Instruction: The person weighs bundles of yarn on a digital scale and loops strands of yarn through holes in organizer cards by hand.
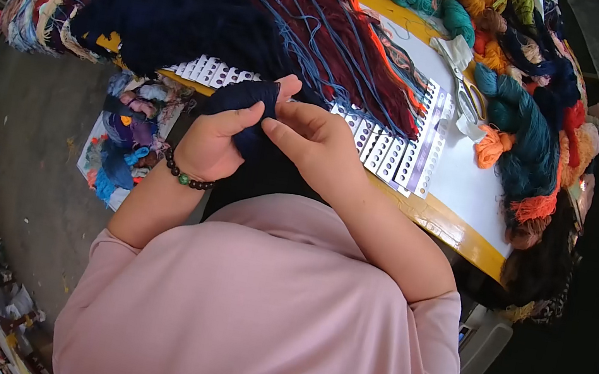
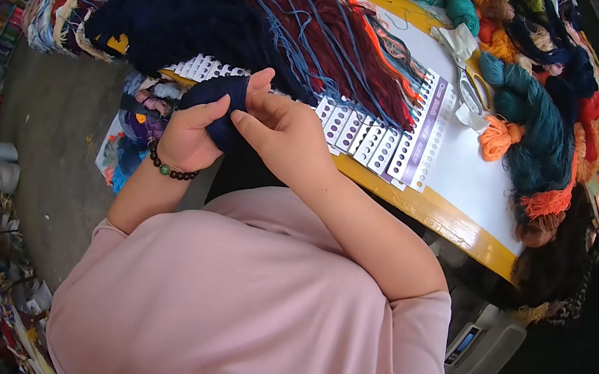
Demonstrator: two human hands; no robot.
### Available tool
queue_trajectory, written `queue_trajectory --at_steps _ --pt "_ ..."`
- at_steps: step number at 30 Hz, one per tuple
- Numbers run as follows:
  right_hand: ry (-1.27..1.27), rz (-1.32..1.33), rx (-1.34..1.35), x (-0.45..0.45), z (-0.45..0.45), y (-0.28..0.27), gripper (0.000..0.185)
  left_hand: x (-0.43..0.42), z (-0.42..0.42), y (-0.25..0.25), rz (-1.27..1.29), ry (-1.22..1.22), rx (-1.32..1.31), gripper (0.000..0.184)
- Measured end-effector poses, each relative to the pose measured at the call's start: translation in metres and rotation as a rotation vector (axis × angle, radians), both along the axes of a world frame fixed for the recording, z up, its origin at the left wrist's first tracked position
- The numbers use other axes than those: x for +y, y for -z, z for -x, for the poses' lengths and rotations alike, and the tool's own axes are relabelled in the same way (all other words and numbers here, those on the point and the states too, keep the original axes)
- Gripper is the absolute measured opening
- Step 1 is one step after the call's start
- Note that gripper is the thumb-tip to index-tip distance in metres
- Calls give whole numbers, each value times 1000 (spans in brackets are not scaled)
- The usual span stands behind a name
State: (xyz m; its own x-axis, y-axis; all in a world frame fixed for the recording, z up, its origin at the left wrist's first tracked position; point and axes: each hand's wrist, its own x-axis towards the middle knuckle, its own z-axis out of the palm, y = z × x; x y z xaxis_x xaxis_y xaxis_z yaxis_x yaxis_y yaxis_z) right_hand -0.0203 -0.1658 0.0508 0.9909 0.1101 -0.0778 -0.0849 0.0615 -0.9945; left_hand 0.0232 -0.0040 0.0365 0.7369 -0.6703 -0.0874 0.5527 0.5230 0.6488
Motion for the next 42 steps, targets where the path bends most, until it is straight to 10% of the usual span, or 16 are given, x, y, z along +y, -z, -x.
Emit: queue_trajectory --at_steps 5,10,19,24,27,29,39,42 --pt "169 -17 -80 -1 8 21 20 -1 6 5 -305 -154 -261 27" --pt "223 -246 108 -10 15 12 14 -2 10 -4 -209 -203 80 18" --pt "132 -510 147 -9 21 12 9 -12 21 4 -517 -323 -514 20" --pt "-60 -971 44 -50 32 -11 9 30 -2 -18 172 -150 -165 25" --pt "-35 -493 74 -86 89 -34 18 105 -46 -26 822 -139 299 7" --pt "-98 125 179 -110 126 -41 20 158 -71 -17 625 -299 144 8" --pt "1115 36 102 -335 290 28 20 401 -204 100 -143 -1183 249 14" --pt "1544 272 177 -368 329 41 21 476 -211 127 51 -1143 232 19"
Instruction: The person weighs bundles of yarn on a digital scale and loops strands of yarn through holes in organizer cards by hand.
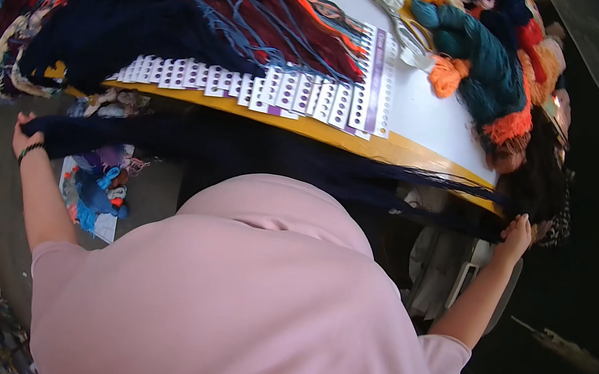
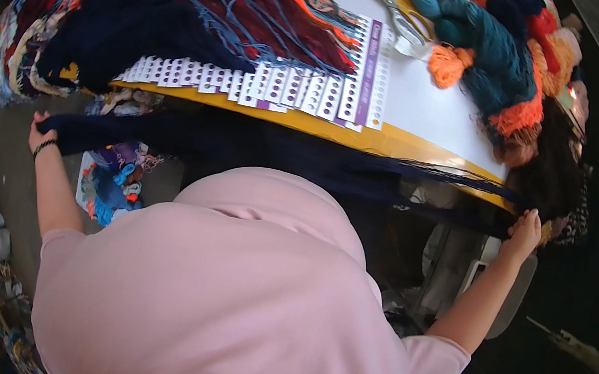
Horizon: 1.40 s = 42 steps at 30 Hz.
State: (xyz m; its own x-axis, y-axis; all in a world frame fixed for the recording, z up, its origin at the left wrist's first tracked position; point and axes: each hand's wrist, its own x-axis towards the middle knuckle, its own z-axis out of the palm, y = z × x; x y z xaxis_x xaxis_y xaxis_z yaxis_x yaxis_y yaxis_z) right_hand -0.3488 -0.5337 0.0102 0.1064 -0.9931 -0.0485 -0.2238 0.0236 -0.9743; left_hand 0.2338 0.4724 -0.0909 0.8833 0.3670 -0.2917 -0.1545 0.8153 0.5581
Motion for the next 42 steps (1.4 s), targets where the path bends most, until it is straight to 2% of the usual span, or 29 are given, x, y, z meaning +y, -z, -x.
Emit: queue_trajectory --at_steps 1,2,4,5,6,7,8,9,10,12,13,14,15,22,27,30,31,32,33,34,35,37,38,39,41,42 --pt "-66 -20 -82 4 3 -4 20 4 3 6 -1 31 -48 19" --pt "-131 -36 -166 17 -4 -11 20 -35 21 -3 -32 -46 -17 19" --pt "-242 -178 -376 51 -31 -40 23 -74 42 11 16 223 -43 18" --pt "-286 -265 -505 67 -41 -58 26 -117 57 11 -50 209 37 18" --pt "-358 -288 -573 85 -50 -81 26 -168 79 3 -111 257 131 27" --pt "-409 -284 -632 94 -52 -100 25 -193 97 8 21 615 33 39" --pt "-442 -188 -579 97 -50 -116 24 -235 113 5 83 576 160 46" --pt "-473 -95 -520 96 -45 -132 23 -272 135 2 -32 654 187 43" --pt "-513 -62 -524 90 -36 -148 24 -299 148 8 -92 583 294 36" --pt "-459 26 -505 83 -22 -186 24 -330 164 18 -26 763 408 19" --pt "-409 119 -475 77 -13 -206 23 -343 171 17 31 883 420 15" --pt "-472 160 -506 65 1 -225 22 -355 172 21 113 925 491 15" --pt "-492 210 -505 56 14 -246 22 -370 182 16 59 1011 470 16" --pt "-112 594 -391 33 80 -367 24 -408 192 22 -214 1239 492 14" --pt "306 904 -201 34 105 -410 27 -423 188 26 -233 1293 520 13" --pt "548 1130 10 24 130 -393 28 -424 181 40 -287 1308 563 14" --pt "564 1137 310 -1 174 -389 27 -416 169 58 -198 1466 489 15" --pt "538 1070 382 -28 206 -380 26 -430 184 44 -363 1398 492 15" --pt "456 902 348 -67 252 -359 25 -437 192 36 -310 1399 471 16" --pt "358 704 278 -105 287 -330 24 -445 200 29 -431 1314 528 15" --pt "259 512 204 -145 327 -301 23 -444 199 29 -292 1457 461 14" --pt "48 167 126 -211 399 -229 24 -461 215 9 -427 1336 553 14" --pt "206 59 9 -184 374 -185 26 -462 217 7 -445 1323 565 14" --pt "310 98 61 -154 347 -154 28 -464 220 4 -461 1316 583 15" --pt "353 277 168 -117 325 -94 26 -467 224 2 -483 1306 595 15" --pt "232 339 734 -99 323 -72 36 -468 226 2 -480 1308 582 15"
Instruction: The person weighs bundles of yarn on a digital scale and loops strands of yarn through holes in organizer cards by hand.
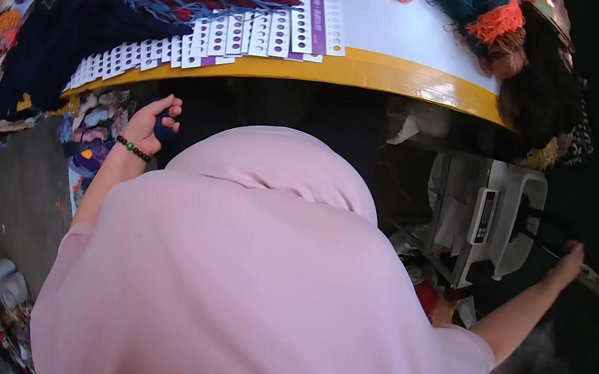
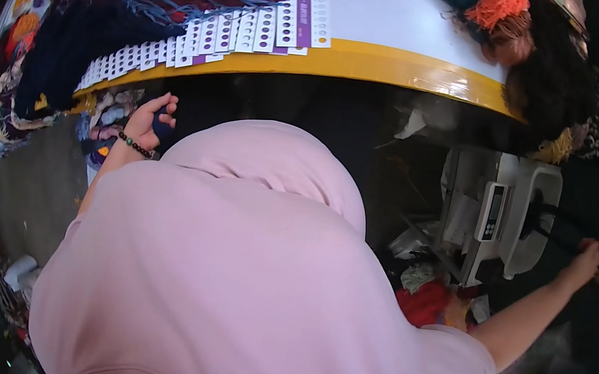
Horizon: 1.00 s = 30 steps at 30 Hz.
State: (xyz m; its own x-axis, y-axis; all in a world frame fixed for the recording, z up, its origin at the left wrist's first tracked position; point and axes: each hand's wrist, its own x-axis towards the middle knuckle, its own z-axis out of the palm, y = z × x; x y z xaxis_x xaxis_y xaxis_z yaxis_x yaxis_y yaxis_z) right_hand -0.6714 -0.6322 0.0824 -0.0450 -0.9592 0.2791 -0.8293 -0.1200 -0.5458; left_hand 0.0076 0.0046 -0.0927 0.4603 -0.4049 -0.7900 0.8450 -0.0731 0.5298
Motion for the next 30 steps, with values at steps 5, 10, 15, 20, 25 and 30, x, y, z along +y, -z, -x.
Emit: queue_trajectory --at_steps 5,10,15,20,25,30 --pt "-20 296 877 113 -85 102 33 -1 2 6 -28 12 -22 16" --pt "51 383 871 175 -131 127 36 2 -5 16 -49 120 -23 17" --pt "111 365 305 180 -101 110 37 5 -15 31 -72 143 -17 12" --pt "206 275 -50 174 -70 108 28 -6 -12 25 -68 131 8 12" --pt "103 356 146 190 -91 107 17 -14 -9 20 -107 152 8 12" --pt "70 428 406 196 -110 115 14 -11 -12 22 -101 148 8 13"
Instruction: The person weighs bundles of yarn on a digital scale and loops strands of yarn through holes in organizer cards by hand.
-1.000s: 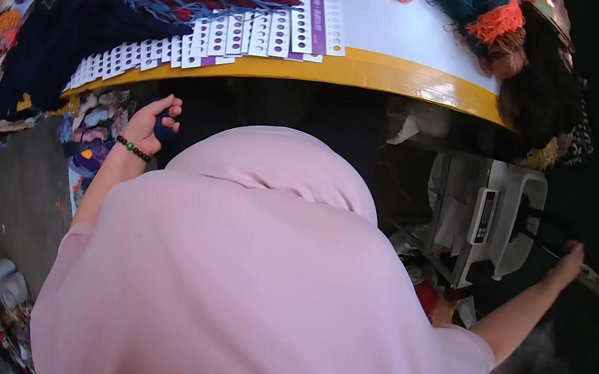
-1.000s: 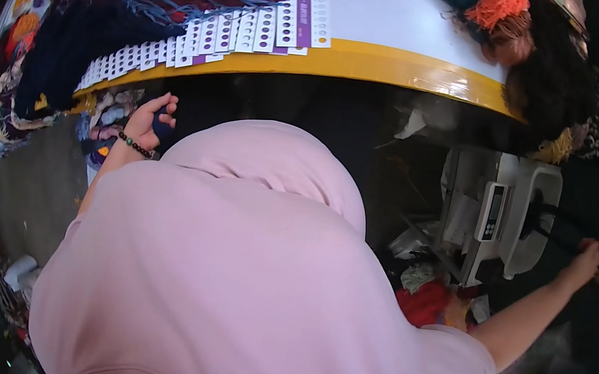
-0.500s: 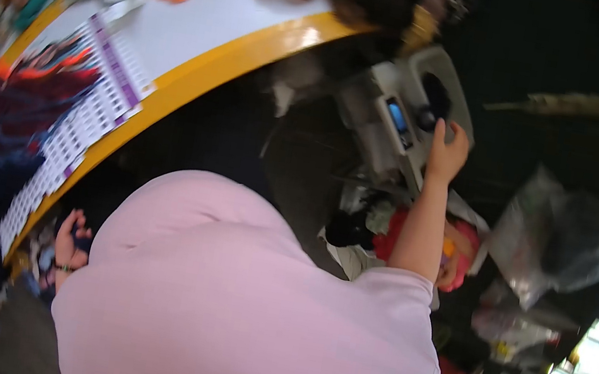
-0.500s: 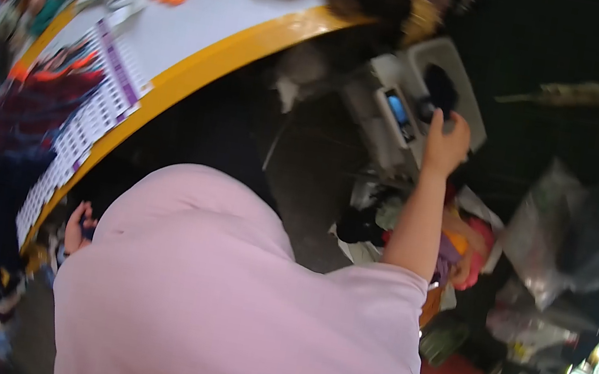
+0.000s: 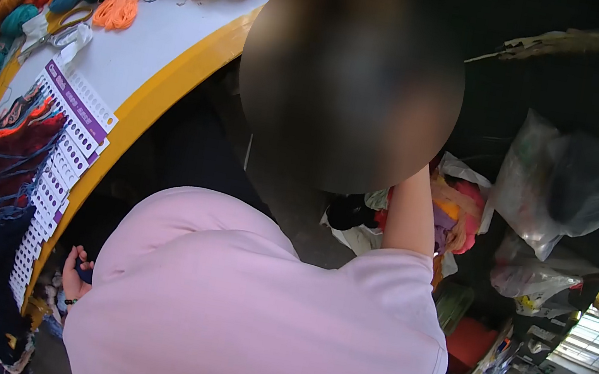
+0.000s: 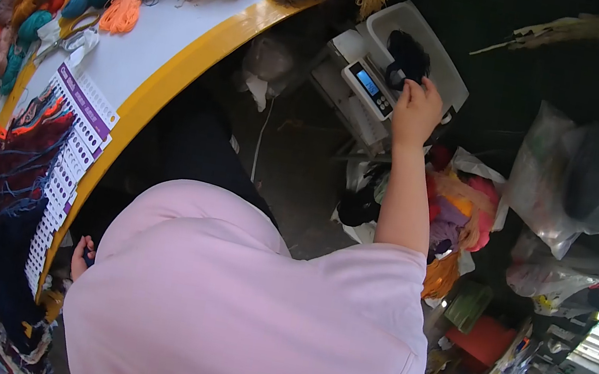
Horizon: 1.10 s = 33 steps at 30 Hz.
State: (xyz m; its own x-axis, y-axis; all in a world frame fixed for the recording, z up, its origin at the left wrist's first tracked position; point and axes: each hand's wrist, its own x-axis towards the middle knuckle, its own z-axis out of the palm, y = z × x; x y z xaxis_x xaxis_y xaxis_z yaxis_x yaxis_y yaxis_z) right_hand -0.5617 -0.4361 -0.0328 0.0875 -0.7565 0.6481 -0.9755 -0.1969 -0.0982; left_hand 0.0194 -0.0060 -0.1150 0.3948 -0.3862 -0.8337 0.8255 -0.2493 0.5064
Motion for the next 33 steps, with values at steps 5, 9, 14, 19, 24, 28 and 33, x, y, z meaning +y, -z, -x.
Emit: queue_trajectory --at_steps 5,9,14,19,24,28,33 --pt "51 -69 3 -2 -7 9 16 7 -9 9 60 43 25 12" --pt "105 -114 20 -3 -8 15 18 3 -8 9 -2 -6 57 12" --pt "113 -113 18 -3 -9 15 21 3 -6 9 -6 -9 35 12" --pt "111 -148 40 -1 -18 14 23 1 -4 7 -4 -3 13 13" --pt "189 -190 315 -8 -21 25 25 8 -3 7 62 -30 -29 16" --pt "33 -134 239 1 -90 -22 17 -2 19 -40 149 -58 -94 36" --pt "-932 -977 -895 83 -267 -77 14 -20 33 -82 329 77 -503 22"
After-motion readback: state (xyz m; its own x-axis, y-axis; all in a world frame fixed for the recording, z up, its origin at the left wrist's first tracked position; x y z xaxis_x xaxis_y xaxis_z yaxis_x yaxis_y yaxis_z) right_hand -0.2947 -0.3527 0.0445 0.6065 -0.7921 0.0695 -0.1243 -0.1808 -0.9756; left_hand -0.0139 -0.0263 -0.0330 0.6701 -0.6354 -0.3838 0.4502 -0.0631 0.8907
